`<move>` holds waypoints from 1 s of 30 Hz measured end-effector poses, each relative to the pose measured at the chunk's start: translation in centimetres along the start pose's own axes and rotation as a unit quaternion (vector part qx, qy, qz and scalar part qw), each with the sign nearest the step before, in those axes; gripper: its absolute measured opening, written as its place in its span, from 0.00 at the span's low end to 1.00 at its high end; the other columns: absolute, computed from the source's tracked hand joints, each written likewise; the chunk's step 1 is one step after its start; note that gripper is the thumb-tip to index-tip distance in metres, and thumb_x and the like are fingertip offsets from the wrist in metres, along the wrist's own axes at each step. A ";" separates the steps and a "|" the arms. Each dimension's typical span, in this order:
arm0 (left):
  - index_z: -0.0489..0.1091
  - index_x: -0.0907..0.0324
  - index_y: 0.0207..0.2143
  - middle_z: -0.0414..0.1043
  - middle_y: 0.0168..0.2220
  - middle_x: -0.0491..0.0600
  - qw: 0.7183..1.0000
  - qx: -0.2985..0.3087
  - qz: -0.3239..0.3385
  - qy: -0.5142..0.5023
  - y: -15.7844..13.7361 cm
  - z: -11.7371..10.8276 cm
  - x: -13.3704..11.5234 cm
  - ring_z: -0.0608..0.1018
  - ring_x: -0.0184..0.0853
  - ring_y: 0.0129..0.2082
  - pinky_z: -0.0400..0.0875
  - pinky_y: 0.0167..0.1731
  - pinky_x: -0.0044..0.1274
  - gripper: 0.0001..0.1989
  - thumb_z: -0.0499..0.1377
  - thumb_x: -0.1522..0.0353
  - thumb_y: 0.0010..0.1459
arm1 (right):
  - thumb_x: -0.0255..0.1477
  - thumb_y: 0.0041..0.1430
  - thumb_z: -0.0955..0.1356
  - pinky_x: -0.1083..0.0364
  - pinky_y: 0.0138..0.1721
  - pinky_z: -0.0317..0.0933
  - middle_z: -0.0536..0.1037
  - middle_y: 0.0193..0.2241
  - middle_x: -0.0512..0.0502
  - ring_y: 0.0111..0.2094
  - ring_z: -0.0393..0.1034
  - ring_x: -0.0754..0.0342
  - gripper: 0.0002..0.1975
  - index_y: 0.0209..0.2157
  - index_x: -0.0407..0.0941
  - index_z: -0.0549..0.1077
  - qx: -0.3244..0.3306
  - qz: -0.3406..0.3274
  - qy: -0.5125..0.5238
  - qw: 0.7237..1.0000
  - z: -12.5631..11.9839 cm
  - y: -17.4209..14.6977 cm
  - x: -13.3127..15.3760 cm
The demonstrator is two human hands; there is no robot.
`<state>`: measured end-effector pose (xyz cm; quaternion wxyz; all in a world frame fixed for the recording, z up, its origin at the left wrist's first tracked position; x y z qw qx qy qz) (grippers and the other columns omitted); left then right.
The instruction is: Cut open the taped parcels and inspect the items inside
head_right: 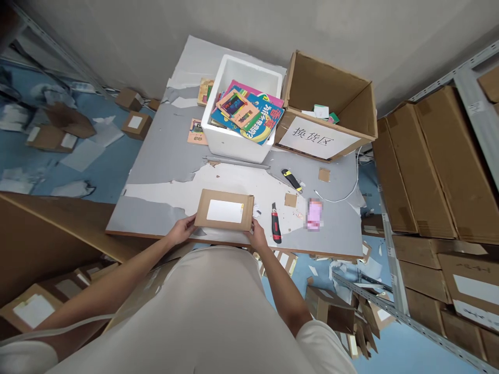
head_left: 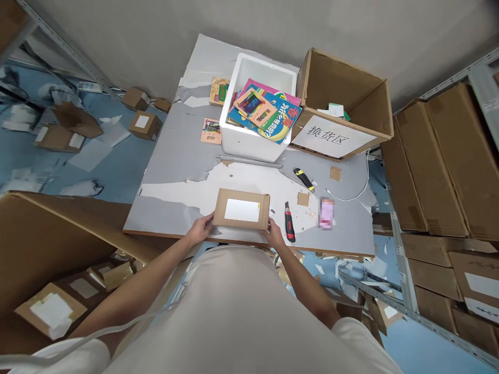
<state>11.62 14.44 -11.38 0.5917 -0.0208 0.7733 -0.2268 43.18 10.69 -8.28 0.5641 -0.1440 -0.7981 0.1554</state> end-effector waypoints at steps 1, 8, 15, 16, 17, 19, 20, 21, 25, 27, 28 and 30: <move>0.69 0.62 0.54 0.72 0.53 0.56 1.000 0.004 0.000 -0.007 0.0 0.1 -0.1 0.70 0.49 0.57 0.61 0.58 0.40 0.38 0.63 0.50 0.43 | 0.26 0.46 0.70 0.44 0.53 0.64 0.76 0.49 0.43 0.48 0.72 0.47 0.30 0.54 0.46 0.66 0.001 0.003 0.002 1.000 0.0 0.0 0.1; 0.74 0.60 0.46 0.76 0.47 0.55 1.000 0.013 0.001 -0.009 -0.2 -1.0 -3.4 0.75 0.48 0.49 0.67 0.53 0.40 0.35 0.65 0.47 0.39 | 0.32 0.50 0.69 0.51 0.44 0.68 0.75 0.46 0.43 0.42 0.71 0.52 0.24 0.50 0.45 0.69 0.022 -0.004 0.013 1.000 -1.6 0.1 1.6; 0.77 0.59 0.32 0.76 0.31 0.51 0.985 -0.049 -0.013 0.165 0.0 -1.2 -7.4 0.75 0.40 0.33 0.70 0.38 0.29 0.29 0.50 0.45 0.54 | 0.43 0.62 0.59 0.51 0.40 0.61 0.74 0.28 0.46 0.34 0.69 0.49 0.18 0.27 0.47 0.70 -0.019 -0.050 -0.172 0.984 -3.4 1.3 5.2; 0.77 0.59 0.31 0.76 0.30 0.51 0.981 -0.066 -0.019 0.179 0.3 -1.1 -7.7 0.75 0.39 0.33 0.68 0.36 0.28 0.29 0.49 0.46 0.54 | 0.44 0.63 0.58 0.51 0.39 0.61 0.74 0.27 0.45 0.33 0.69 0.48 0.20 0.26 0.47 0.69 -0.024 -0.045 -0.184 0.982 -3.3 1.8 5.6; 0.76 0.60 0.30 0.75 0.29 0.51 0.978 -0.083 -0.025 0.188 0.8 -1.0 -7.9 0.74 0.39 0.32 0.67 0.35 0.27 0.29 0.48 0.46 0.55 | 0.44 0.63 0.57 0.51 0.39 0.60 0.74 0.27 0.45 0.33 0.69 0.48 0.20 0.26 0.47 0.68 -0.029 -0.040 -0.190 0.981 -3.2 2.3 5.8; 0.75 0.60 0.26 0.73 0.25 0.49 0.974 -0.108 -0.038 0.195 1.6 -0.8 -8.2 0.72 0.37 0.29 0.64 0.32 0.25 0.29 0.47 0.47 0.55 | 0.46 0.63 0.56 0.52 0.37 0.60 0.75 0.27 0.44 0.32 0.69 0.48 0.22 0.25 0.47 0.67 -0.037 -0.027 -0.188 0.981 -3.0 3.3 6.2; 0.73 0.60 0.24 0.71 0.23 0.48 0.973 -0.117 -0.044 0.193 2.0 -0.8 -8.3 0.71 0.36 0.28 0.63 0.30 0.25 0.28 0.47 0.47 0.55 | 0.47 0.63 0.56 0.53 0.37 0.60 0.75 0.27 0.44 0.32 0.69 0.48 0.22 0.26 0.47 0.68 -0.039 -0.017 -0.181 0.983 -2.9 3.8 6.2; 0.72 0.60 0.22 0.68 0.20 0.47 0.973 -0.125 -0.050 0.190 2.3 -0.8 -8.4 0.70 0.35 0.26 0.61 0.28 0.24 0.28 0.47 0.47 0.55 | 0.48 0.62 0.56 0.53 0.36 0.60 0.75 0.27 0.44 0.32 0.69 0.49 0.23 0.26 0.46 0.68 -0.040 -0.006 -0.172 0.984 -2.9 4.1 6.2; 0.67 0.59 0.19 0.64 0.18 0.45 0.974 -0.143 -0.066 0.163 2.4 -0.8 -8.5 0.67 0.33 0.24 0.59 0.26 0.23 0.28 0.47 0.47 0.55 | 0.52 0.60 0.57 0.54 0.35 0.61 0.76 0.30 0.45 0.32 0.69 0.51 0.25 0.31 0.46 0.70 -0.029 0.034 -0.102 0.994 -3.0 4.6 5.4; 0.67 0.59 0.20 0.65 0.19 0.45 0.976 -0.150 -0.064 0.143 2.0 -0.7 -8.4 0.67 0.33 0.26 0.60 0.27 0.23 0.27 0.47 0.48 0.56 | 0.54 0.59 0.56 0.54 0.34 0.61 0.76 0.32 0.45 0.32 0.69 0.51 0.27 0.34 0.46 0.71 -0.019 0.043 -0.059 0.997 -3.0 4.3 4.9; 0.67 0.59 0.20 0.65 0.20 0.46 0.977 -0.154 -0.063 0.133 1.8 -0.6 -8.3 0.67 0.33 0.26 0.61 0.28 0.23 0.27 0.46 0.48 0.56 | 0.54 0.60 0.55 0.54 0.34 0.62 0.76 0.33 0.45 0.32 0.69 0.51 0.28 0.36 0.46 0.71 -0.016 0.045 -0.038 0.998 -3.0 4.1 4.7; 0.66 0.59 0.22 0.67 0.21 0.46 0.978 -0.164 -0.056 0.114 1.2 -0.4 -8.1 0.68 0.33 0.27 0.62 0.30 0.24 0.26 0.44 0.49 0.58 | 0.55 0.60 0.52 0.54 0.33 0.63 0.76 0.35 0.44 0.31 0.68 0.52 0.31 0.38 0.46 0.71 -0.008 0.043 0.004 0.999 -2.9 3.6 4.3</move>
Point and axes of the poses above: each hand's wrist, its own y-axis towards the middle knuckle, its own z-axis out of the palm, x = y × z, the point moved 3 cm from there along y, towards the middle knuckle
